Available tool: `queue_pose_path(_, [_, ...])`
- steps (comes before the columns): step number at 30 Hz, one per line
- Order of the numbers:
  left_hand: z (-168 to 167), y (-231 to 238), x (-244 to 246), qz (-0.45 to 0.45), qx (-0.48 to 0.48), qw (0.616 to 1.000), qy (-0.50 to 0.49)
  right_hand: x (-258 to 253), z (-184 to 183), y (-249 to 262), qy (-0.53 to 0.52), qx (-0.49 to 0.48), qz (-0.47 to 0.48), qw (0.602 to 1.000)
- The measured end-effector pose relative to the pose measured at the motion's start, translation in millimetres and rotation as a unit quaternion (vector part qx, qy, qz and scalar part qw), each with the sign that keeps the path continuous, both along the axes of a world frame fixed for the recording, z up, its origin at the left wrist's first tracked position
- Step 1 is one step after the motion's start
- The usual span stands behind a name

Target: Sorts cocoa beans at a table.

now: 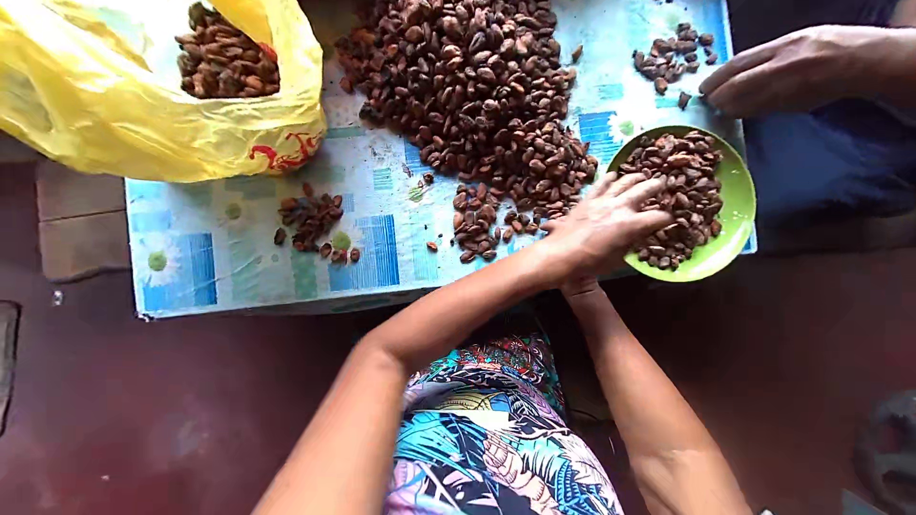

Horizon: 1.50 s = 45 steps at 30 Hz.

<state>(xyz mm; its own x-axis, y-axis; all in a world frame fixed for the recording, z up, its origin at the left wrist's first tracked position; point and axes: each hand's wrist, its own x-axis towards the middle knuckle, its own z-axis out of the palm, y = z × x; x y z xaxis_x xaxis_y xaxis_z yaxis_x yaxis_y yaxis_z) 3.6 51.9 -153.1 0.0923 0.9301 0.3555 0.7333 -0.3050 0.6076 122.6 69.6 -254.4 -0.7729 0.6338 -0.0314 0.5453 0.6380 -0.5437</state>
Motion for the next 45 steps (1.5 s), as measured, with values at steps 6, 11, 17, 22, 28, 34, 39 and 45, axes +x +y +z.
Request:
queue_pose_path(6, [-40.0, -123.9, -116.7, 0.124, -0.017, 0.991, 0.048, -36.0, 4.7, 11.6, 0.213, 0.174, 0.017, 0.961])
queue_pose_path(11, [-74.2, -113.5, -111.5, 0.107, -0.051, 0.984, 0.134, -35.4, 3.0, 12.4, 0.219, 0.185, 0.015, 0.958])
queue_pose_path(17, [-93.6, -112.1, -117.3, 0.113, -0.096, 0.972, 0.183, -35.4, 1.8, 12.7, 0.218, 0.193, 0.012, 0.957])
queue_pose_path(22, [-78.9, -121.0, -128.6, 0.118, -0.097, 0.979, 0.131, -36.1, 0.2, 13.3, 0.221, 0.188, 0.021, 0.957])
queue_pose_path(28, [-49.4, -160.5, -133.7, 0.258, -0.063, 0.963, 0.049, -32.9, 0.2, 14.6, 0.247, 0.176, 0.034, 0.952])
queue_pose_path(34, [-76.1, -208.5, -87.7, 0.386, -0.170, 0.895, 0.147, -31.6, 2.1, 12.2, 0.238, 0.180, 0.040, 0.954])
queue_pose_path(39, [-91.8, -180.7, -70.1, 0.368, -0.190, 0.893, 0.177, -34.9, 5.7, 12.1, 0.209, 0.190, 0.034, 0.959])
queue_pose_path(45, [-78.7, -149.0, -82.4, 0.349, -0.133, 0.920, 0.118, -33.6, 5.0, 16.1, 0.215, 0.180, 0.064, 0.958])
